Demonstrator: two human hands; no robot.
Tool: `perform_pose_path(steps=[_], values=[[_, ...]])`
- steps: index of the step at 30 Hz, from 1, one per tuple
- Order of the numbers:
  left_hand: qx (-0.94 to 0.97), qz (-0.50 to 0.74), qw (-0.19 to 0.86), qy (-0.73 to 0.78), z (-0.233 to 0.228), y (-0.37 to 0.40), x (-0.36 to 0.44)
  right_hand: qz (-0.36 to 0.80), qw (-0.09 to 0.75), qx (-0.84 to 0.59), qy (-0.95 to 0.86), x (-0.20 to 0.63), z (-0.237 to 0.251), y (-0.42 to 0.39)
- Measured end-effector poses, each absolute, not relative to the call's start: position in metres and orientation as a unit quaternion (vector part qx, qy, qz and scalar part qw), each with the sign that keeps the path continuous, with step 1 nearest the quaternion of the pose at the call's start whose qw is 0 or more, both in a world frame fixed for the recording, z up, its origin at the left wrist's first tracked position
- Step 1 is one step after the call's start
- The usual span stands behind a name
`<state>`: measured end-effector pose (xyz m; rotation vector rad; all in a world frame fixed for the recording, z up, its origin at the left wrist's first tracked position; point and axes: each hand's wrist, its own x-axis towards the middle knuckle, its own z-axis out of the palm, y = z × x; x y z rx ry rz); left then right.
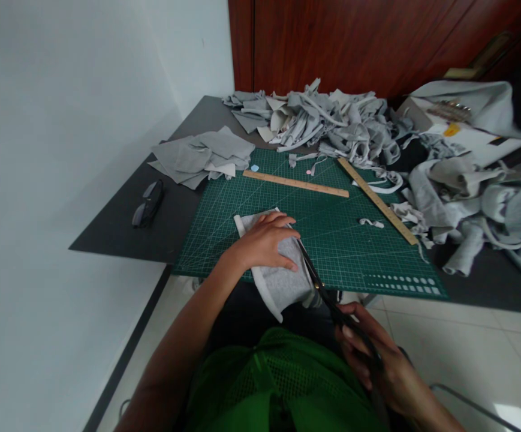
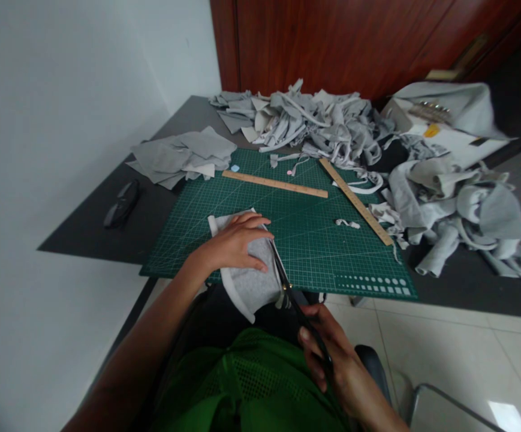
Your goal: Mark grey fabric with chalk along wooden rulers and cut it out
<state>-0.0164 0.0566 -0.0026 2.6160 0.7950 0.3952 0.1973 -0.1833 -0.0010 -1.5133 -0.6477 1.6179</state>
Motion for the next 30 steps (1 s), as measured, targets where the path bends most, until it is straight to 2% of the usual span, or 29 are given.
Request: perform_pose_path(steps=[30], values=[[0.927,0.14,0.194,0.289,-0.0023,0.0554,-0.0167,0.653,0.396,-0.6,-0.239,0.1976,-0.002,-0.1872]])
